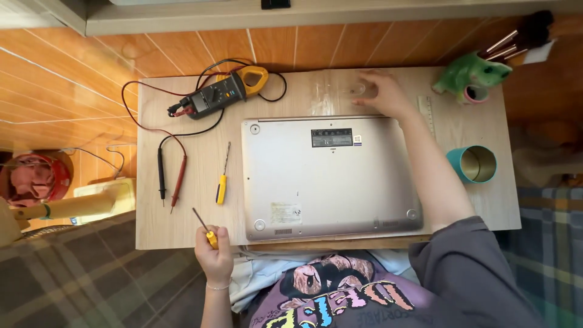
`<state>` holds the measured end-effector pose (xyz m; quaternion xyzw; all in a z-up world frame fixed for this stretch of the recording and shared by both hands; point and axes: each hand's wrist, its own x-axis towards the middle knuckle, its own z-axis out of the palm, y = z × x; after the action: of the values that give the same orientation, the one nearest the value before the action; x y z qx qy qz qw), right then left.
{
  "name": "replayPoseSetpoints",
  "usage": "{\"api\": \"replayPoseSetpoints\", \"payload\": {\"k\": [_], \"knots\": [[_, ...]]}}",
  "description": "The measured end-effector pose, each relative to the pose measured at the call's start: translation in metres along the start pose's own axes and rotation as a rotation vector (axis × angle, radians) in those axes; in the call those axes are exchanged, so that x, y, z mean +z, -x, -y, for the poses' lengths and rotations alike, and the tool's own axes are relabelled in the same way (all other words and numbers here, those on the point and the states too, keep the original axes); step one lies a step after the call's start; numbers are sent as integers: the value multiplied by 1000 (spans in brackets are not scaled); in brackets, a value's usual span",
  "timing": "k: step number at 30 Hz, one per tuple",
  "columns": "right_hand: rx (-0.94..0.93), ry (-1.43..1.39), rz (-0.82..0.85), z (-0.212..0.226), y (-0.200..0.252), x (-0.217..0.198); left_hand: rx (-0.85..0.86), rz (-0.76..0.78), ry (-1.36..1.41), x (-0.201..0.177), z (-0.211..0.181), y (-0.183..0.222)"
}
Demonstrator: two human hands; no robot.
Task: Disassembling and inspecting the bottom panel of a laptop using a screwdriver and multimeter.
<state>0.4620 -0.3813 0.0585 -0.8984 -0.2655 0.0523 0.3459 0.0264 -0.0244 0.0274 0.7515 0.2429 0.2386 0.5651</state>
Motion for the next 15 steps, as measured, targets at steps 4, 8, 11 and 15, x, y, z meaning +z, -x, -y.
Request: {"api": "replayPoseSetpoints", "payload": {"k": [4,8,11,15], "knots": [[-74,74,-85,-12,9,15,98,51,-1,-3,-15,-7],[-76,7,-177,42,46,6,11,272,248,5,-50,-17],[-149,27,-264,96,98,-4,127,375,172,19,-76,-16],[-256,147,-318,162,163,-13,263,426,122,42,-122,-23]]}}
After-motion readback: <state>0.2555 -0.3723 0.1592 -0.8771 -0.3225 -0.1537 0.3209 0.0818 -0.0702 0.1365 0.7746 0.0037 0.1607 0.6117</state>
